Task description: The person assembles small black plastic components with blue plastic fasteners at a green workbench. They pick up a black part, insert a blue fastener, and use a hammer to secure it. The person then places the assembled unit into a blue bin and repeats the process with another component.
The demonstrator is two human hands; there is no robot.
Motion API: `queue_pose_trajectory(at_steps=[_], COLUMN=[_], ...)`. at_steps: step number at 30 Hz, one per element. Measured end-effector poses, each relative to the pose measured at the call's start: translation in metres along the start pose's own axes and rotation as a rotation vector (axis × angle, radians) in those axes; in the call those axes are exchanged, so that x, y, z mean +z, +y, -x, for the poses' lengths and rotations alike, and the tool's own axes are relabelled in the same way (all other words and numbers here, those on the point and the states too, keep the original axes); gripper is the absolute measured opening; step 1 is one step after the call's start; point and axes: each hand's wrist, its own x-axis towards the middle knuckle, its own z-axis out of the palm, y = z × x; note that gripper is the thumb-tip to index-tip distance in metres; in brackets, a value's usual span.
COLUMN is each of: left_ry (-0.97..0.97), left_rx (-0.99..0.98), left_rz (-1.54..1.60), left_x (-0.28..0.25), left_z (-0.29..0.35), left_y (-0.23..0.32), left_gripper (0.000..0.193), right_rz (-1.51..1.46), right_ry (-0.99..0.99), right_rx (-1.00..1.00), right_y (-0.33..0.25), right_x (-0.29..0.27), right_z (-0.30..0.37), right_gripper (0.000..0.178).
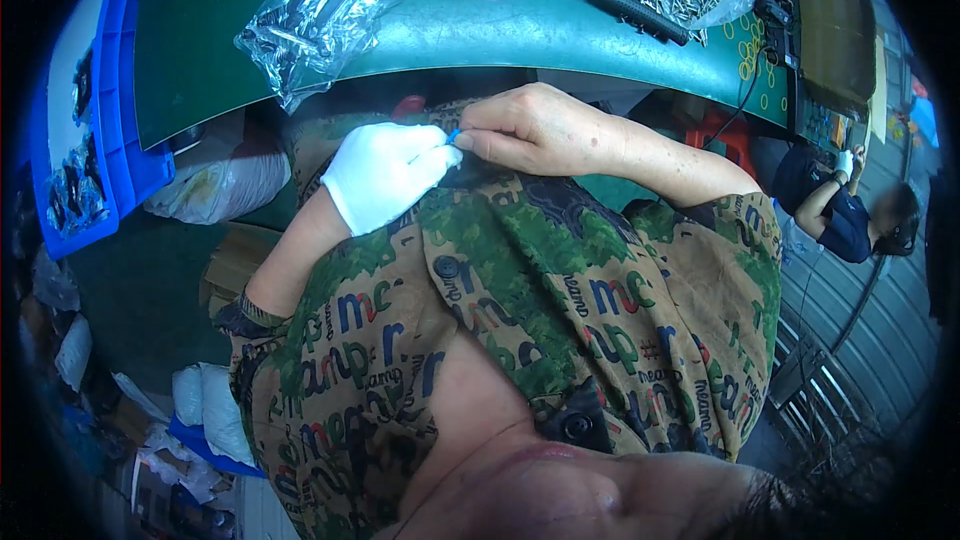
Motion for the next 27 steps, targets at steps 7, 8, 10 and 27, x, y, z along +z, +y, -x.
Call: queue_pose_trajectory(at_steps=[7,8,10,27], left_ry=[0.024,0.017,0.013,-0.107], left_rx=[0.045,0.046,0.047,-0.203], left_rz=[-0.004,-0.016,-0.018,0.201], left_x=[0.001,0.001,0.0,0.004], left_z=[0.001,0.001,0.001,0.003], left_y=[-0.001,-0.001,-0.001,0.002], left_gripper=[0.021,0.021,0.021,0.026], right_rz=[0.022,0.02,0.027,-0.249], right_ry=[0.025,0.015,-0.013,-0.328], right_rx=[-0.01,-0.006,-0.002,0.058], right_y=[0.001,-0.001,-0.002,0.009], right_x=[0.001,0.0,-0.002,-0.012], right_z=[0.0,0.0,0.0,-0.02], right_gripper=[0.029,0.029,0.029,0.032])
